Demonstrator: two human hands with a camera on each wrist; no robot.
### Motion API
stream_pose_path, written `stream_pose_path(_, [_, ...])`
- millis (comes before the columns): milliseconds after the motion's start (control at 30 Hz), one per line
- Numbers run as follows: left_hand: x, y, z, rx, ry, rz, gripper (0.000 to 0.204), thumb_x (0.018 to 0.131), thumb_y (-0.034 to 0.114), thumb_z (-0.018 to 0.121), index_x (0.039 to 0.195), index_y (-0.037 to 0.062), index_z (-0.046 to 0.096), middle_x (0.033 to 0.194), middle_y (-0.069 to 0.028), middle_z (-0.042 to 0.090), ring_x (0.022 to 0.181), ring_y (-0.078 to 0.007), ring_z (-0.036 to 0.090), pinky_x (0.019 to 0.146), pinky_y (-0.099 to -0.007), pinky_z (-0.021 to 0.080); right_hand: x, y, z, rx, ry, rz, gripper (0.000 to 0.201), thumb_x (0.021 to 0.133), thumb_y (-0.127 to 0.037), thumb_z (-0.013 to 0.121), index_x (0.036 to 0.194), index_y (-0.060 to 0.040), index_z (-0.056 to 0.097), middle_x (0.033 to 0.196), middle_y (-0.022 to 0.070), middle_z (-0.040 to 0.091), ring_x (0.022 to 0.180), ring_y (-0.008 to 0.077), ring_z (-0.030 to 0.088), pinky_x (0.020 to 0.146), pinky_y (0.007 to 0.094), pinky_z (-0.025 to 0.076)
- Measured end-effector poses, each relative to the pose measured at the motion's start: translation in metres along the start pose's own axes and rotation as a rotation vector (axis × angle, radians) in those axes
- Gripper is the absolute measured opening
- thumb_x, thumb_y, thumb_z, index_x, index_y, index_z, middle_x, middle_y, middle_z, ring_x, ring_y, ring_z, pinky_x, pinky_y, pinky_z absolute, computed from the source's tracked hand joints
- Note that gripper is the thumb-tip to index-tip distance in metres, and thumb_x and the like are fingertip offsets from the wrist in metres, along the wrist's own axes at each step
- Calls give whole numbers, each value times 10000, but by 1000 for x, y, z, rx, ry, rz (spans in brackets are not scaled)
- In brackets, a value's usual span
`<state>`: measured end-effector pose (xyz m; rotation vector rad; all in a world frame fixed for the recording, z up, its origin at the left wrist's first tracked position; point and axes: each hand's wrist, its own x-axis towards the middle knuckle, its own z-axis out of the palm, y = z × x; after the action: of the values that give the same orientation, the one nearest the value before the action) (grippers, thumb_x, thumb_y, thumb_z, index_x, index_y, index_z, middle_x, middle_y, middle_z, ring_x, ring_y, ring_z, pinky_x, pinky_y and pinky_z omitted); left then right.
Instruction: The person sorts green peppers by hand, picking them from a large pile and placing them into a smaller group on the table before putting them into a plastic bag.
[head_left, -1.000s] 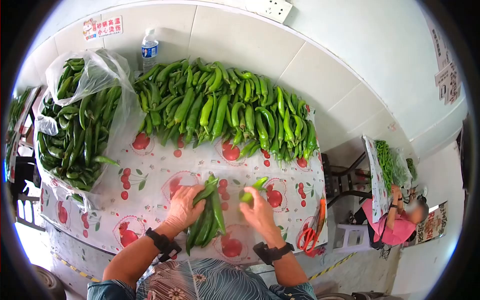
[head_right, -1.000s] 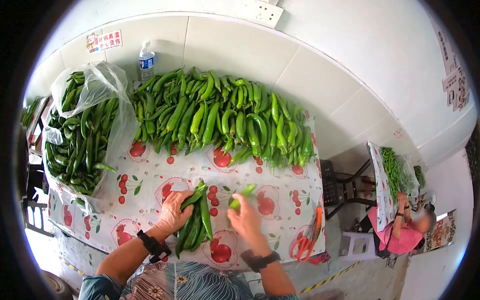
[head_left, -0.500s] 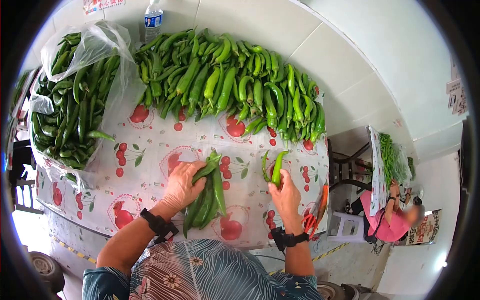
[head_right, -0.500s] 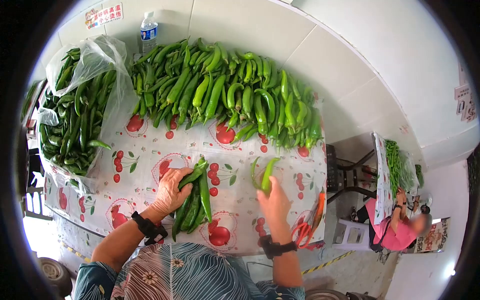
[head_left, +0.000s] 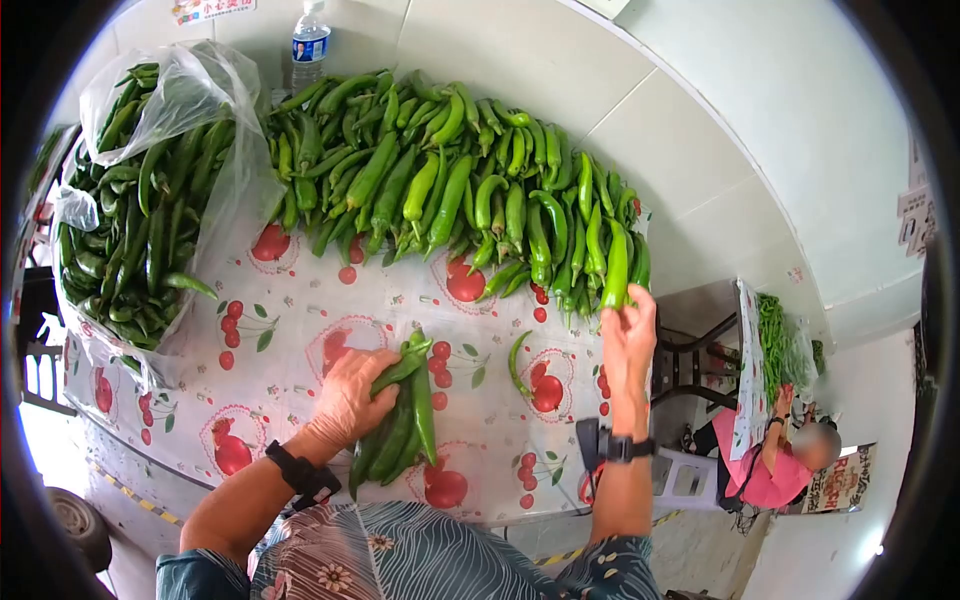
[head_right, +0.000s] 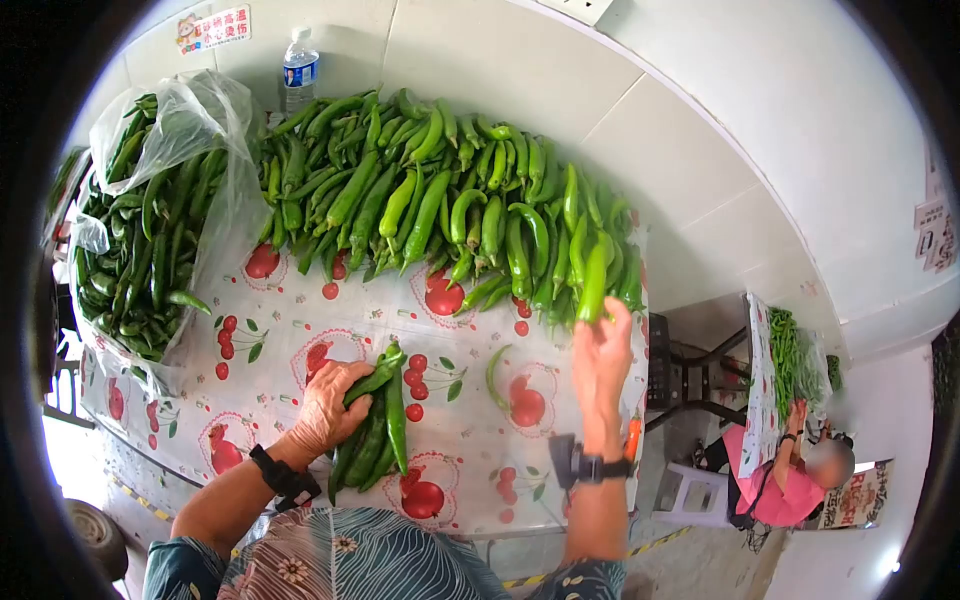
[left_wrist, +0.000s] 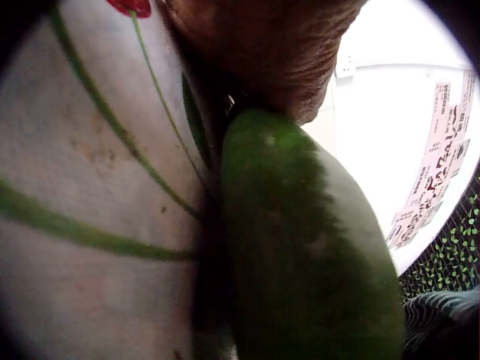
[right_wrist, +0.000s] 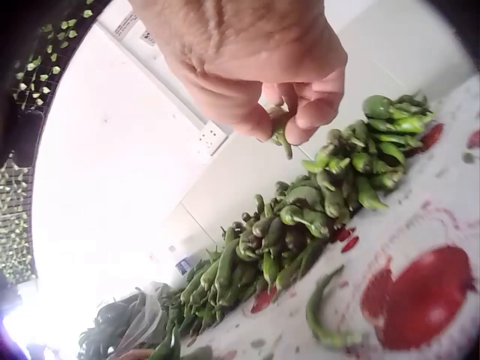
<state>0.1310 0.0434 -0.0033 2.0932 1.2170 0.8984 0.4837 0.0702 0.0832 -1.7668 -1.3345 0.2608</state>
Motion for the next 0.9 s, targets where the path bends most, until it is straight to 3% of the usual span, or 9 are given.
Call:
stream_pose_path(67, [0,-1,0,-26,3,-2,392,751,113,659,1131,69,573,1002,-138,635,955,-335,583,871,-430,466,30,-17,11,-109,-44,56,411,853,-67,615,1229,-36,452,944,144,672,827,208,651,730,335,503])
stream_pose_path(200, [0,0,-2,-44,-2,-29,399,752,110,667,1134,57,567,1001,-142,629,948,-336,578,868,-424,463,74,-8,40,-317,-28,-96,365,835,-107,637,1165,-69,484,853,183,664,743,323,650,677,411,498])
stream_pose_path(367, [0,-1,0,-9,-4,1,399,757,105,657,1140,47,561,1015,-141,630,953,-331,580,876,-422,462,96,9,63,-578,-12,-169,340,813,-129,661,1130,-72,551,946,167,651,860,349,639,761,441,497])
stream_pose_path(500, [0,-2,3,-9,32,36,411,740,67,638,1143,49,556,998,-140,629,918,-333,585,850,-428,475,79,1,53,-577,-56,-105,352,815,-179,670,1141,-83,574,1079,157,632,960,347,623,815,431,493])
stream_pose_path(533, [0,-2,3,-16,31,30,402,740,68,638,1134,47,564,1009,-148,631,927,-339,587,858,-430,475,74,8,51,-546,13,-219,287,832,-189,649,1094,-84,603,1023,152,660,924,340,642,801,427,500])
stream_pose_path(633, [0,0,1,-30,7,-13,384,761,95,647,1136,67,565,1051,-145,638,986,-338,586,895,-440,456,41,8,36,-370,-120,-44,196,845,-192,626,1007,-83,637,948,134,687,879,321,661,789,419,505])
stream_pose_path(733, [1,1,1,-37,12,4,386,760,94,645,1135,56,566,1054,-149,639,991,-341,586,900,-439,455,-22,7,24,-156,-358,92,136,821,-133,646,931,-52,645,816,74,683,722,134,630,681,289,502])
stream_pose_path(800, [0,-1,2,-43,16,2,388,759,94,646,1136,50,566,1052,-149,639,988,-341,586,903,-438,453,-66,22,31,-273,-456,67,142,810,-117,653,936,-53,639,799,74,672,704,136,623,661,290,496])
stream_pose_path(900, [-1,-3,3,-47,16,16,391,760,93,647,1140,46,566,1051,-147,640,986,-340,586,905,-437,452,-106,25,40,-291,-372,-18,145,779,-111,672,903,-53,625,824,124,658,739,290,637,689,385,498])
